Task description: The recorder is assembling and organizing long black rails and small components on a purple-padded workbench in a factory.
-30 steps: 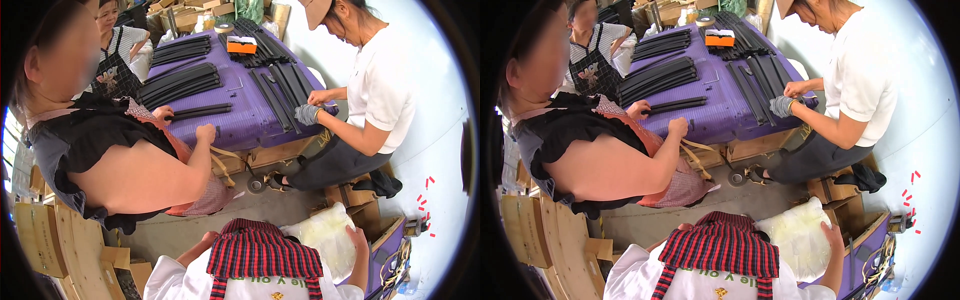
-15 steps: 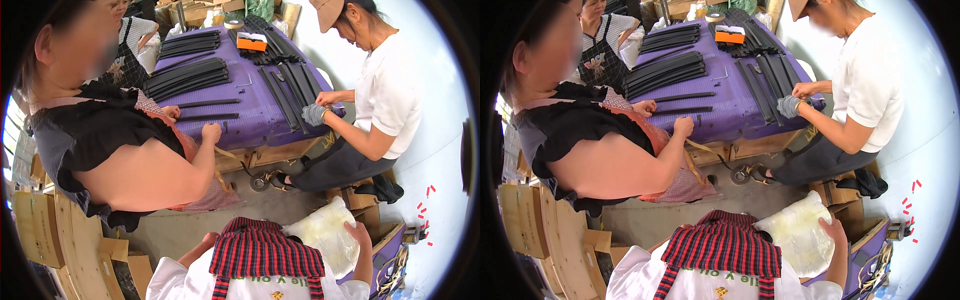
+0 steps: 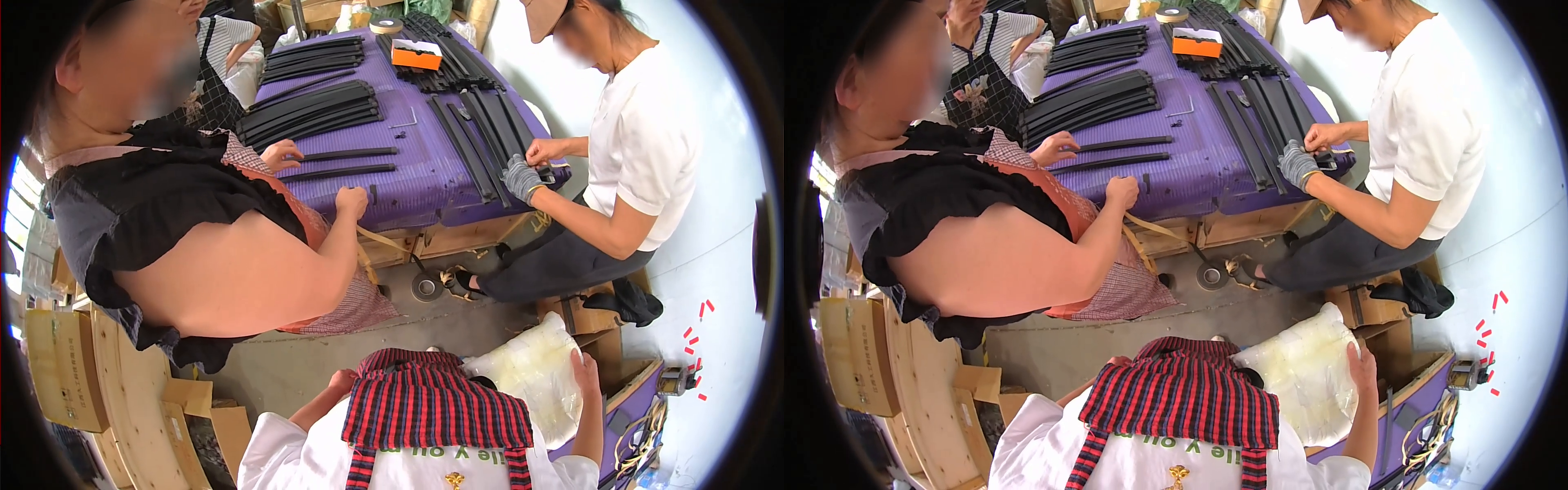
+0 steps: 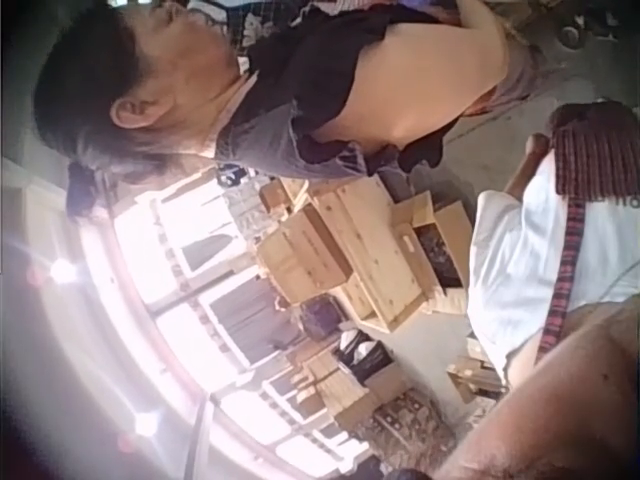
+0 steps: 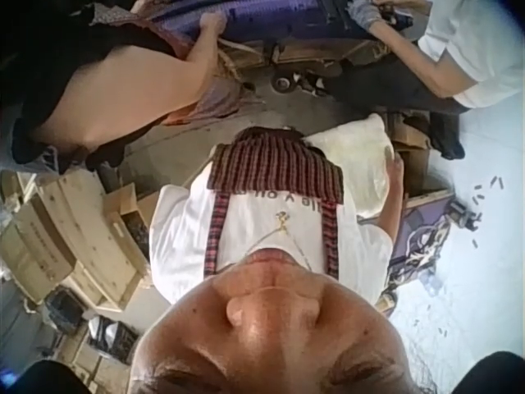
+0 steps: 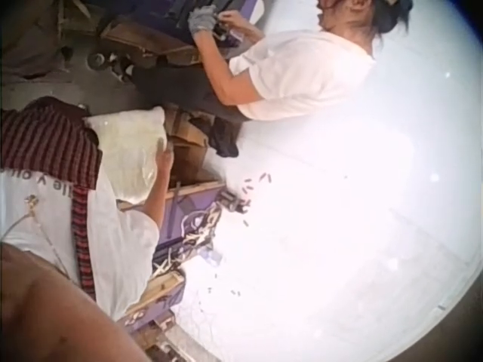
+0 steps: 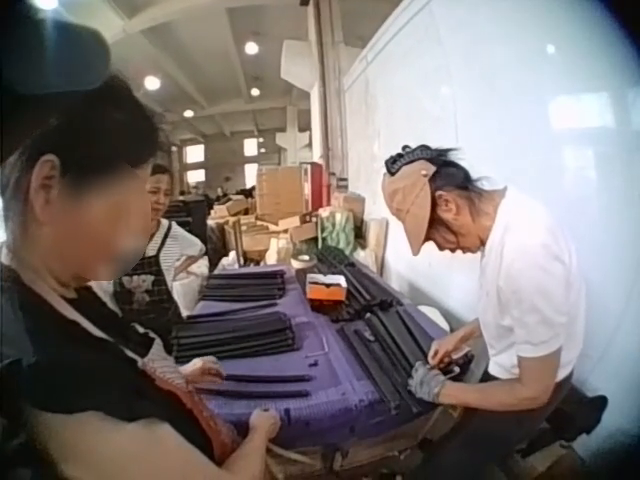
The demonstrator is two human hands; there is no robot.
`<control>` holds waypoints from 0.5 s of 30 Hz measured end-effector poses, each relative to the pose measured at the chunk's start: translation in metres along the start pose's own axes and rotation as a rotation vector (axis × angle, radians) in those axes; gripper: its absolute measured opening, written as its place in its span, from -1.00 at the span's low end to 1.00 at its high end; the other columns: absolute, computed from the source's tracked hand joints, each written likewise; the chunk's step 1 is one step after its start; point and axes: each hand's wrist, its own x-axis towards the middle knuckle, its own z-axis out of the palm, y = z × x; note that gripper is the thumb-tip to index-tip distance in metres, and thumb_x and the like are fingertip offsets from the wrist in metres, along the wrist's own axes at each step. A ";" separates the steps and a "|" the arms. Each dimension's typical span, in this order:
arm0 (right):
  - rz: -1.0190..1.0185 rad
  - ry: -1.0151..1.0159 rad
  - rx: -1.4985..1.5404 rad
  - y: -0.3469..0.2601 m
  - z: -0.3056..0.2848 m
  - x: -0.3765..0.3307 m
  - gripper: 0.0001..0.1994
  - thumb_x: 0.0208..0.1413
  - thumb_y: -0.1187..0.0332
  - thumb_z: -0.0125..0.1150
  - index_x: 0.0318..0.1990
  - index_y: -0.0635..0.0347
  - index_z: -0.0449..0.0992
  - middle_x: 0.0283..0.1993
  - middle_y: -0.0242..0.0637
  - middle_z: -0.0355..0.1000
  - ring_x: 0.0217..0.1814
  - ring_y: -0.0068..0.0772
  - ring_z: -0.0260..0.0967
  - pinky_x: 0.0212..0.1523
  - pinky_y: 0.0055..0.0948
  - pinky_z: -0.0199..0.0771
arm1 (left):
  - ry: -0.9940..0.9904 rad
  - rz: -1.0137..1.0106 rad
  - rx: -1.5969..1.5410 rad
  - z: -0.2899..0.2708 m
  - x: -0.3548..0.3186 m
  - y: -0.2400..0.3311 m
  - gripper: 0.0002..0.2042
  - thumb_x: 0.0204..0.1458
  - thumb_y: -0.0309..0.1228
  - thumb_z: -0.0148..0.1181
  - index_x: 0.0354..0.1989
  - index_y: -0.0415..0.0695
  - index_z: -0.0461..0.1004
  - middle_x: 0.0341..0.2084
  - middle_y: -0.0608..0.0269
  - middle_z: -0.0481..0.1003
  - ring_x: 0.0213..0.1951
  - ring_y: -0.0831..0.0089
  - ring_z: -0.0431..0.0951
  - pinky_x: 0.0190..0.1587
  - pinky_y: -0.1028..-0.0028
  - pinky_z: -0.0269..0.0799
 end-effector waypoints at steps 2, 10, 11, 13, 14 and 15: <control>0.024 -0.022 -0.005 0.000 -0.004 -0.002 -0.57 0.07 0.04 0.05 -0.38 0.35 0.45 -0.49 -0.38 0.37 -0.43 -0.59 0.27 -0.39 -0.51 0.27 | 0.001 0.004 0.007 -0.002 0.003 0.007 -0.73 -0.16 -0.16 0.09 -0.32 0.04 0.56 -0.28 0.16 0.52 -0.19 0.19 0.50 -0.10 0.34 0.40; 0.142 -0.084 -0.128 -0.014 -0.017 -0.005 -0.55 0.08 0.04 0.04 -0.37 0.39 0.48 -0.50 -0.36 0.39 -0.43 -0.55 0.29 -0.39 -0.46 0.31 | 0.010 0.021 0.020 -0.003 0.008 0.016 -0.74 -0.16 -0.16 0.09 -0.33 0.04 0.56 -0.28 0.17 0.51 -0.19 0.19 0.50 -0.10 0.34 0.40; 0.147 -0.112 -0.150 -0.020 -0.019 -0.006 -0.53 0.07 0.03 0.04 -0.37 0.41 0.47 -0.50 -0.29 0.40 -0.42 -0.49 0.32 -0.37 -0.43 0.32 | 0.013 0.021 0.021 -0.003 0.007 0.016 -0.74 -0.16 -0.16 0.09 -0.33 0.05 0.56 -0.28 0.17 0.51 -0.19 0.19 0.50 -0.10 0.34 0.40; 0.152 -0.139 -0.171 -0.024 -0.018 -0.006 -0.52 0.07 0.02 0.03 -0.37 0.42 0.47 -0.49 -0.22 0.42 -0.41 -0.42 0.35 -0.35 -0.39 0.32 | 0.019 0.024 0.022 -0.002 0.008 0.017 -0.74 -0.16 -0.16 0.09 -0.33 0.05 0.56 -0.28 0.17 0.51 -0.18 0.19 0.50 -0.10 0.34 0.40; 0.109 -0.116 -0.252 -0.023 -0.016 -0.005 -0.50 0.06 0.01 0.02 -0.36 0.43 0.46 -0.48 -0.13 0.42 -0.40 -0.33 0.37 -0.33 -0.35 0.33 | 0.022 0.026 0.022 -0.002 0.005 0.015 -0.74 -0.16 -0.16 0.09 -0.33 0.05 0.56 -0.28 0.17 0.51 -0.18 0.20 0.50 -0.10 0.34 0.40; 0.066 -0.092 -0.333 -0.022 -0.013 -0.003 -0.48 0.06 -0.01 0.01 -0.35 0.45 0.46 -0.47 -0.04 0.42 -0.38 -0.24 0.39 -0.31 -0.31 0.33 | 0.026 0.028 0.022 -0.002 0.007 0.016 -0.74 -0.16 -0.16 0.09 -0.33 0.05 0.56 -0.28 0.17 0.51 -0.18 0.20 0.50 -0.10 0.34 0.40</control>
